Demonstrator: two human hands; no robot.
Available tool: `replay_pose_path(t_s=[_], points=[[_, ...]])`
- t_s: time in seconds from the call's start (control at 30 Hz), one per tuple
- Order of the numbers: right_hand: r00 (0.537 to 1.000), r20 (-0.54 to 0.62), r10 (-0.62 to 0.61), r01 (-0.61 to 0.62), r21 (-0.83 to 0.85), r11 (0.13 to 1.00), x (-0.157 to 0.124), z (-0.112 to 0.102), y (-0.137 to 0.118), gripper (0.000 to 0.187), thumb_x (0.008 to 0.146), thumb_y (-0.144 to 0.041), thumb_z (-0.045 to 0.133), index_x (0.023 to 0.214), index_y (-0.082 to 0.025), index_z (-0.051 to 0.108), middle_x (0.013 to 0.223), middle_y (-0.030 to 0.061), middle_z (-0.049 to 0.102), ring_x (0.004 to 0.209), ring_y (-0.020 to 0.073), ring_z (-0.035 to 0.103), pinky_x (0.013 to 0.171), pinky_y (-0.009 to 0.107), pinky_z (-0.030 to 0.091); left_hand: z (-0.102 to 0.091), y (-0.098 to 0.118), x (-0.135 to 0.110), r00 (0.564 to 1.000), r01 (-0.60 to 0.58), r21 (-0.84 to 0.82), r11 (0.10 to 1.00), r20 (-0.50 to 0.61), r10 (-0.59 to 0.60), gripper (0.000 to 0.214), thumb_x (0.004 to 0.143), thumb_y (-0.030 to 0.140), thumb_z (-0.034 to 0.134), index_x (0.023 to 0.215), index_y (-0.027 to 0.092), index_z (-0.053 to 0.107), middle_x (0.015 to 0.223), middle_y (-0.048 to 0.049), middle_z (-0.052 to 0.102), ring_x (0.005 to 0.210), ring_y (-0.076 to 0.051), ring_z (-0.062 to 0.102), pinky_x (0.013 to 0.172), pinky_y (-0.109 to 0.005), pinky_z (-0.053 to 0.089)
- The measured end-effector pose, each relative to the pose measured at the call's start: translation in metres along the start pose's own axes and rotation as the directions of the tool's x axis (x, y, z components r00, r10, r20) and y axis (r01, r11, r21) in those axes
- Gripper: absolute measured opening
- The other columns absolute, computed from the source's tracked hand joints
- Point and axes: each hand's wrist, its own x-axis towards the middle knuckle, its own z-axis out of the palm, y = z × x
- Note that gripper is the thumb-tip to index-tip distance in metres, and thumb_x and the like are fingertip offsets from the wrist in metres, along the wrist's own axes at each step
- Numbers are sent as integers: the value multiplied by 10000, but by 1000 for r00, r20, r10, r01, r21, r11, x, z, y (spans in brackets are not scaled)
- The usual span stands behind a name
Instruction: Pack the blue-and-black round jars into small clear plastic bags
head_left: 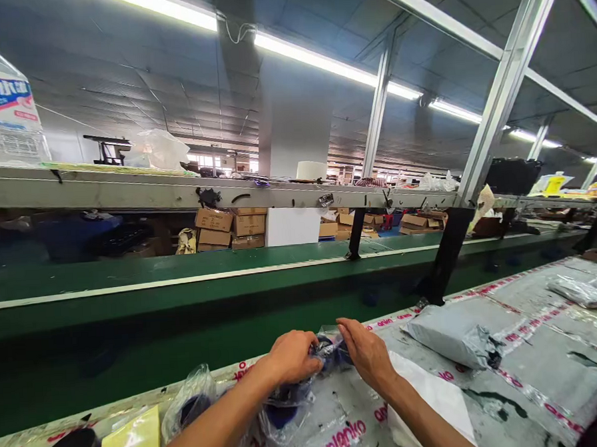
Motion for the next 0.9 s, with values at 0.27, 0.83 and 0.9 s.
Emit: replay_pose_path(t_s=[0.27, 0.83, 0.9], points=[[954, 233, -187, 167, 104, 980, 11, -22, -24, 705, 838, -514, 680, 1434, -177, 509, 1239, 137, 642, 1004, 280, 679, 797, 339, 501, -1, -2, 16, 992, -15, -14, 1000, -122, 14, 122, 933, 204, 590, 969, 173, 703, 951, -32, 740, 910, -194, 677, 871, -352, 504], [944, 270, 192, -324, 629, 707, 26, -49, 26, 357, 859, -477, 690, 701, -195, 539, 628, -68, 528, 587, 98, 489, 531, 208, 337, -25, 51, -34, 906, -191, 198, 961, -342, 251, 520, 874, 707, 413, 1066, 313, 692, 1310, 60, 632, 754, -170, 640, 722, -284, 489], [931, 219, 291, -359, 686, 632, 10, -74, 42, 377, 889, -532, 609, 730, -210, 495, 640, -70, 503, 549, 88, 450, 497, 208, 333, -16, 58, -52, 865, -241, 218, 946, -394, 311, 482, 858, 709, 482, 1075, 340, 705, 1325, 105, 626, 730, -142, 650, 688, -259, 502]])
